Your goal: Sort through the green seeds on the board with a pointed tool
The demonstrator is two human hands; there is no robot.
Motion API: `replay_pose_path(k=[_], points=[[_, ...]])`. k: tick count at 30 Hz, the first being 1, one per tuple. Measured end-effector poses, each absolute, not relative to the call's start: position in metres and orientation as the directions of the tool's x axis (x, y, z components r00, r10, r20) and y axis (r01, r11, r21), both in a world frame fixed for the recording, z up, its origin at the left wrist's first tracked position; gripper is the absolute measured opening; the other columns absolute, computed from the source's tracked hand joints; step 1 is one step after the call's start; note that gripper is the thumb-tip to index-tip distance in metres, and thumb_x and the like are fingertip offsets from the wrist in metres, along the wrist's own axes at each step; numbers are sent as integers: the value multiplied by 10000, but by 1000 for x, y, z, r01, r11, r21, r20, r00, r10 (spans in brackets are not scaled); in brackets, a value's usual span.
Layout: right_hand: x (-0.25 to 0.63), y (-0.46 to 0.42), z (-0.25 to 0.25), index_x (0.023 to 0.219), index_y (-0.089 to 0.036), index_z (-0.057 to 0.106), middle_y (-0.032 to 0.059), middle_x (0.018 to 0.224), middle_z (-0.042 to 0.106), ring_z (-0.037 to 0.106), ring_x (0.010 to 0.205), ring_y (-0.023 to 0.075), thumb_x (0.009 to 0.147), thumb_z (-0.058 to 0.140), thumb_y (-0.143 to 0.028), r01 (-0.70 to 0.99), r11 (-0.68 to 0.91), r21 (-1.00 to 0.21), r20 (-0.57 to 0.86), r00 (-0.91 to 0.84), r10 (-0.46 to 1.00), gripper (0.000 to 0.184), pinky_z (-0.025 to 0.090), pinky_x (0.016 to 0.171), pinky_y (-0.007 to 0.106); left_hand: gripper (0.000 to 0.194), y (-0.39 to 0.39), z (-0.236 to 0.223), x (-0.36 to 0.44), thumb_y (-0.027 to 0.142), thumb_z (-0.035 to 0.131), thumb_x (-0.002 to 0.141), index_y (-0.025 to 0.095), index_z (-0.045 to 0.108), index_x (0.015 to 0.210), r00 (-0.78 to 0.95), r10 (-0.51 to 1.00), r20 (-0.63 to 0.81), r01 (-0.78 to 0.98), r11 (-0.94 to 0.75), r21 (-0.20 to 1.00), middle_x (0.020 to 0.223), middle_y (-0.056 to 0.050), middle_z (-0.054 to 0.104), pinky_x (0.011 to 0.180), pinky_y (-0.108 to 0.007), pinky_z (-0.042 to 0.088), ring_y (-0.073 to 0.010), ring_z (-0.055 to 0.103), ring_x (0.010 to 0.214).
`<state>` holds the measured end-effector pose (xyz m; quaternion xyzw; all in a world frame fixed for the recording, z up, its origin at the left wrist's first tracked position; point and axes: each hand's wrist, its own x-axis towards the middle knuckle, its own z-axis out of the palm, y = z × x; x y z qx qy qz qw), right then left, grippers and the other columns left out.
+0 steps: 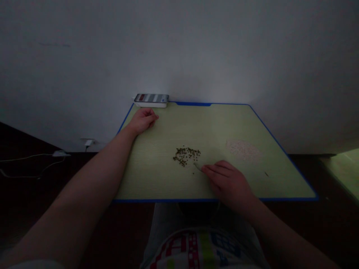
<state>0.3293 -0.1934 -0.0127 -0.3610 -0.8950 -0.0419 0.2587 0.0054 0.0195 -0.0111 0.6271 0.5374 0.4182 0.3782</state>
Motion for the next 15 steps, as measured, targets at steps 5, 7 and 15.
replay_pose_path(k=[5, 7, 15], points=[[334, -183, -12, 1218, -158, 761, 101, 1071, 814, 690, 848, 223, 915, 522, -51, 636, 765, -107, 400, -677, 618, 400, 588, 812, 383, 239, 18, -11, 6, 292, 678, 700, 214, 478, 597, 71, 991, 111, 356, -129, 925, 438, 35, 489, 448, -243, 288, -76, 383, 399], [336, -186, -12, 1216, -156, 757, 98, 1057, 815, 689, 842, 221, 914, 523, -51, 617, 780, -103, 395, -694, 601, 396, 588, 803, 380, 236, 19, -11, 6, 298, 672, 701, 214, 479, 596, 69, 991, 115, 359, -132, 924, 437, 35, 488, 449, -244, 287, -77, 379, 400], [340, -207, -14, 1126, -116, 749, 77, 998, 818, 695, 799, 204, 962, 487, -68, 543, 834, -99, 499, -698, 513, 313, 601, 770, 342, 229, 21, -13, 5, 305, 672, 701, 211, 485, 608, 78, 989, 122, 365, -142, 920, 430, 42, 492, 437, -240, 278, -80, 375, 395]])
